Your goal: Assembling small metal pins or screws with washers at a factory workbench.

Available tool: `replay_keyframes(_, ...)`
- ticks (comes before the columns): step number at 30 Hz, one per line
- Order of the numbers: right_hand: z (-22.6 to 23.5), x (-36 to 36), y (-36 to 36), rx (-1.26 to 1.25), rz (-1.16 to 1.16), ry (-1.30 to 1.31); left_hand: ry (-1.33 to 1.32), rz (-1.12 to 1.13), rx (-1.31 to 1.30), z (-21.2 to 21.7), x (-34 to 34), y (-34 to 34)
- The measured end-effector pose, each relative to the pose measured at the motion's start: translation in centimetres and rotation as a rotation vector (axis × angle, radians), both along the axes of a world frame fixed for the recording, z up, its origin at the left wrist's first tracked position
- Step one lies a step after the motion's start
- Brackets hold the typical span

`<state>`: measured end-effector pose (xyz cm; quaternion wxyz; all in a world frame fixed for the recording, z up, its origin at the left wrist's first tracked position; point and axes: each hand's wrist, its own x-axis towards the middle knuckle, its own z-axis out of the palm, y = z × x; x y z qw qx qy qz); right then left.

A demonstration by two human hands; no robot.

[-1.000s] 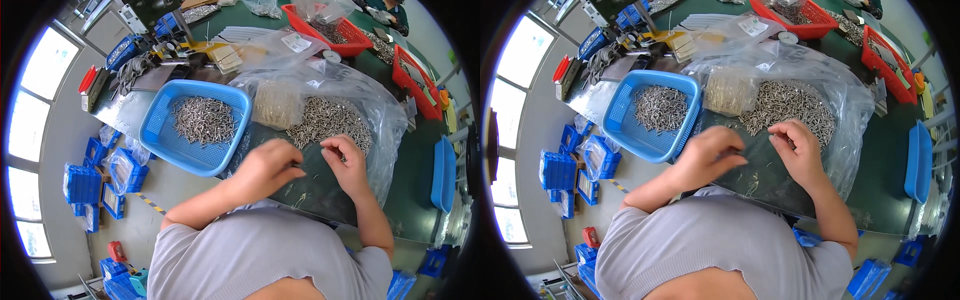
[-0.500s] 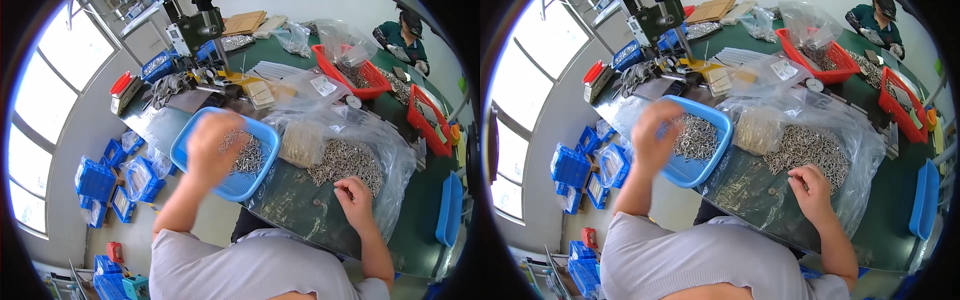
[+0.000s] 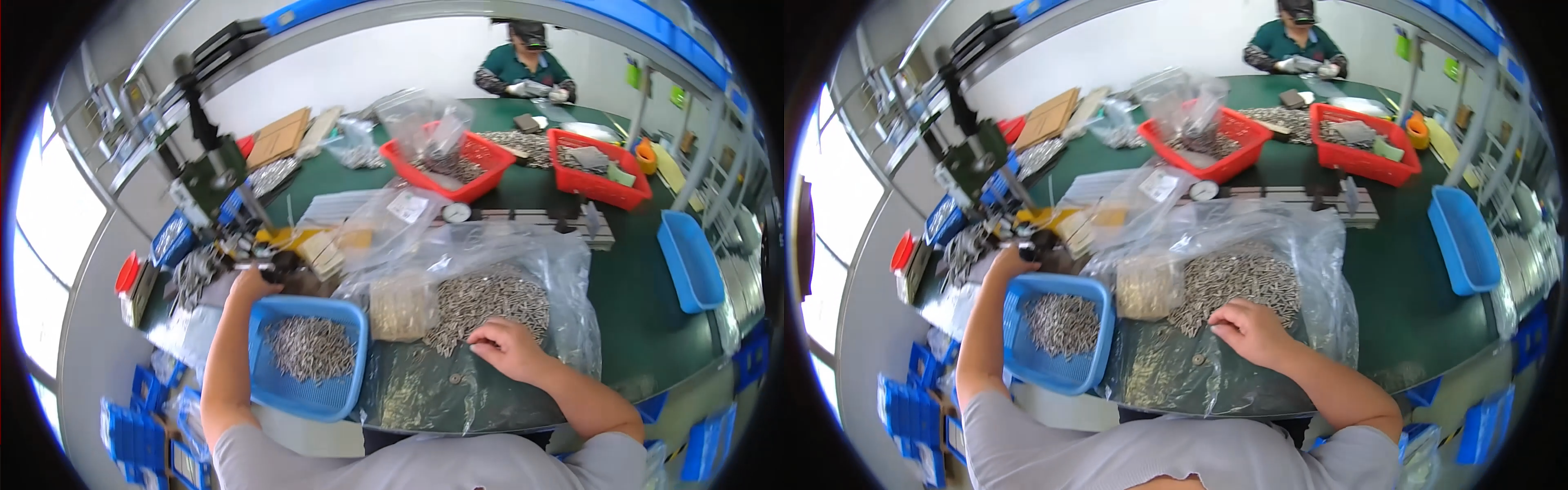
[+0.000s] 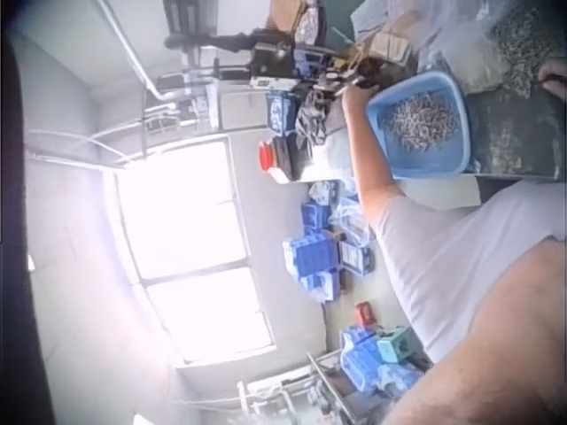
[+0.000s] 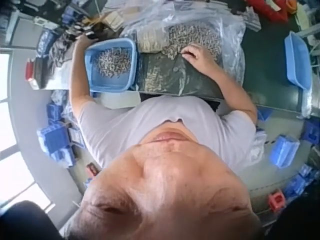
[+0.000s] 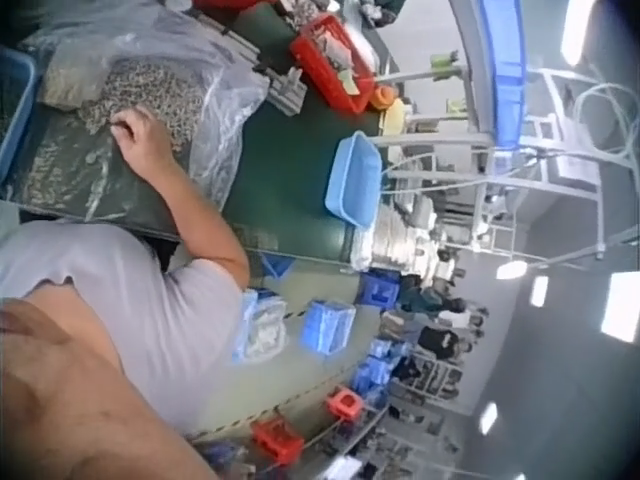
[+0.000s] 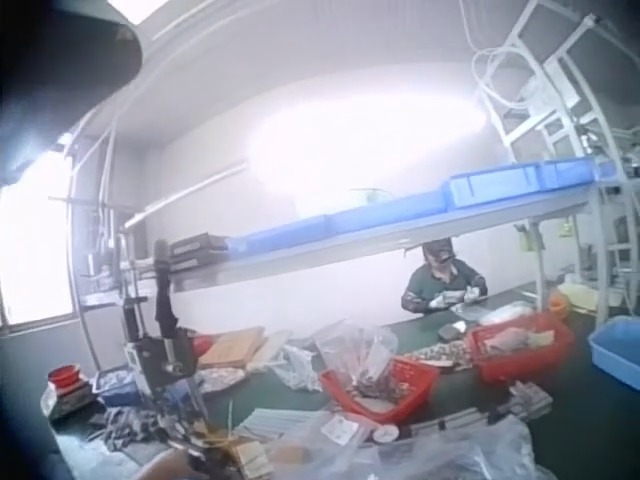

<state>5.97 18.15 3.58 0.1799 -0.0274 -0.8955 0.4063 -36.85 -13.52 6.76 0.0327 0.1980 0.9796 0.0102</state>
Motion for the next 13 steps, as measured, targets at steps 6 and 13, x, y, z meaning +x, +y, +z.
replay_keyframes(6, -0.7, 0.3, 0.3, 0.059, 0.034, 0.027, -0.07, 0.065, -0.029, -0.6, -1.0, 0.5)
replay_keyframes(13, -1.0, 0.7, 0.3, 0.034, 0.028, -0.037, 0.03, 0.053, 0.007, -0.6, -1.2, -0.3)
